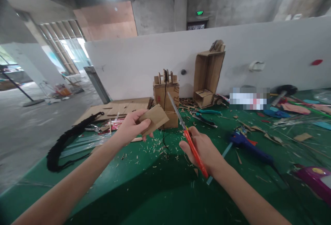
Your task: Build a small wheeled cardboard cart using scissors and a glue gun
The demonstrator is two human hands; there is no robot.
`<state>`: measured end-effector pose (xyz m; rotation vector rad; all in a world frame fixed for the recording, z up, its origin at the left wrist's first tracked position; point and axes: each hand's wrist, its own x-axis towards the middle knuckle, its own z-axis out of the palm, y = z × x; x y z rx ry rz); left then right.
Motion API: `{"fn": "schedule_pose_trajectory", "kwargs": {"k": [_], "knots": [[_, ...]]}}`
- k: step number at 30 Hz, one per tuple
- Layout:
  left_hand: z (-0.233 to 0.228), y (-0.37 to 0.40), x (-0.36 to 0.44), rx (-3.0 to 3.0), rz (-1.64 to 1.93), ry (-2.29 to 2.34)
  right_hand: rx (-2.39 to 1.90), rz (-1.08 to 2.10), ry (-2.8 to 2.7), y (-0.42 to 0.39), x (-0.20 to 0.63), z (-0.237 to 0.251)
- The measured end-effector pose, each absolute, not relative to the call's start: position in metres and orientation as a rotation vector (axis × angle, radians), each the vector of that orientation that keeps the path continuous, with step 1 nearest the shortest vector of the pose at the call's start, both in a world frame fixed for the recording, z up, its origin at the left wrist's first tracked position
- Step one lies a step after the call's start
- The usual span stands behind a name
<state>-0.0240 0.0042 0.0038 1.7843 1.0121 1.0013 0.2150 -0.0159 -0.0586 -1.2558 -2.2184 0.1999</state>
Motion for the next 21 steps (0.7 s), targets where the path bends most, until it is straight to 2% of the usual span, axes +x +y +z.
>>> {"fn": "schedule_pose_trajectory", "kwargs": {"k": [6,21], "knots": [[0.0076,0.0021,-0.0247,1.807,1.014,1.064,-1.346,0.31,-2.221,-0.0209,0.2128,-0.0555],[0.0021,-0.0016,-0.0208,1.818,0.939,1.006,-1.453,0.241,-2.269,-0.0237,0.2092,-0.054]]}}
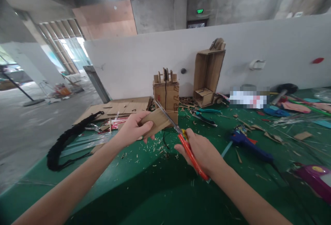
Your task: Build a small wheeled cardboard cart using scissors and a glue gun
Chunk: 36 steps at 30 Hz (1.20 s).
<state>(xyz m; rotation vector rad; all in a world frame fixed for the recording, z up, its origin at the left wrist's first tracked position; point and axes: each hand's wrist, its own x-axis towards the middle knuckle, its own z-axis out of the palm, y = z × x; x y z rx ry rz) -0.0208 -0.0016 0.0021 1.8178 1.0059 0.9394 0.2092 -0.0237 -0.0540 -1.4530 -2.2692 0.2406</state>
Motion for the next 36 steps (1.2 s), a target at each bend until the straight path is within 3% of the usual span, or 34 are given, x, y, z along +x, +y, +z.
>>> {"fn": "schedule_pose_trajectory", "kwargs": {"k": [16,25,36], "knots": [[0.004,-0.002,-0.021,1.805,0.941,0.945,-1.404,-0.028,-2.252,-0.02,0.211,-0.058],[-0.004,0.007,-0.022,1.59,1.115,0.917,-1.411,0.265,-2.071,-0.013,0.218,-0.062],[-0.007,0.012,-0.022,1.456,1.246,0.863,-1.388,0.201,-2.218,-0.017,0.216,-0.056]]}}
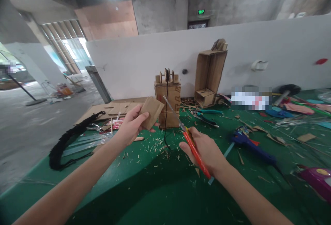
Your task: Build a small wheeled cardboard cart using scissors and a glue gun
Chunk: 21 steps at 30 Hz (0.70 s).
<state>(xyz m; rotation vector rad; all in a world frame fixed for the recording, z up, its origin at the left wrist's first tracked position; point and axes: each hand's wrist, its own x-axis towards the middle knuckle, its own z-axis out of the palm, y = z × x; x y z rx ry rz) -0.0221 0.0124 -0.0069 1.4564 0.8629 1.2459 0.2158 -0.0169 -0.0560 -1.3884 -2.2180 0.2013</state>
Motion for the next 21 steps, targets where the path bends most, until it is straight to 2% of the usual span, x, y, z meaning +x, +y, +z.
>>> {"fn": "schedule_pose_trajectory", "kwargs": {"k": [4,8,10,13,15,21], "knots": [[-0.005,0.012,-0.023,1.418,1.218,0.902,-1.592,0.081,-2.071,-0.015,0.219,-0.056],[0.0,0.009,-0.023,1.441,1.104,0.97,-1.578,0.247,-1.773,-0.01,0.227,-0.052],[0.003,0.007,-0.023,1.464,0.997,1.021,-1.633,0.222,-1.676,-0.004,0.234,-0.048],[0.005,0.005,-0.022,1.501,0.918,1.133,-1.813,0.123,-1.673,0.011,0.247,-0.047],[0.004,0.006,-0.022,1.509,0.934,1.172,-1.937,0.172,-1.7,0.019,0.253,-0.05],[-0.006,0.014,-0.025,1.474,0.889,1.134,-1.95,0.175,-1.812,0.03,0.256,-0.074]]}}
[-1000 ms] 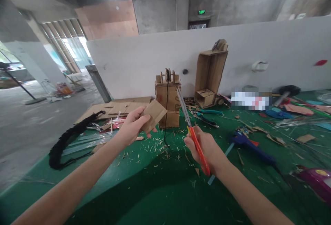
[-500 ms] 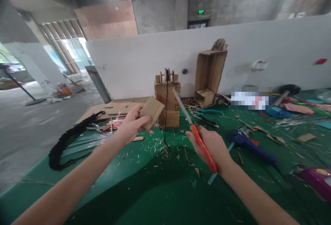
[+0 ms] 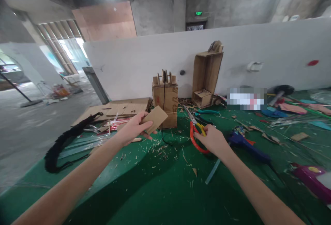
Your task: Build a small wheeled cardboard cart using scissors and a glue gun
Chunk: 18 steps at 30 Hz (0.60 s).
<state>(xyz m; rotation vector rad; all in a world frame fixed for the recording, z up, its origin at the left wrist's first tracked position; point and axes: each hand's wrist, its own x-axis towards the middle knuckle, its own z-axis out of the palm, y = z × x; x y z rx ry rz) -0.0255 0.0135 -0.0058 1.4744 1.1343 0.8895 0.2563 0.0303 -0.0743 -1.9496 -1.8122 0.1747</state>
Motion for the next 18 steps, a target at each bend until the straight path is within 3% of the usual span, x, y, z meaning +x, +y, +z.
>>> {"fn": "schedule_pose_trajectory", "kwargs": {"k": [11,13,18], "knots": [[-0.024,0.023,-0.028,1.621,0.85,1.086,-1.652,-0.13,-1.912,0.04,0.251,-0.077],[-0.029,0.022,-0.025,1.645,0.834,1.093,-1.503,0.004,-1.929,0.032,0.245,-0.077],[-0.045,0.014,-0.011,1.812,0.699,1.057,-1.121,0.719,-1.947,0.006,0.215,-0.08]]}}
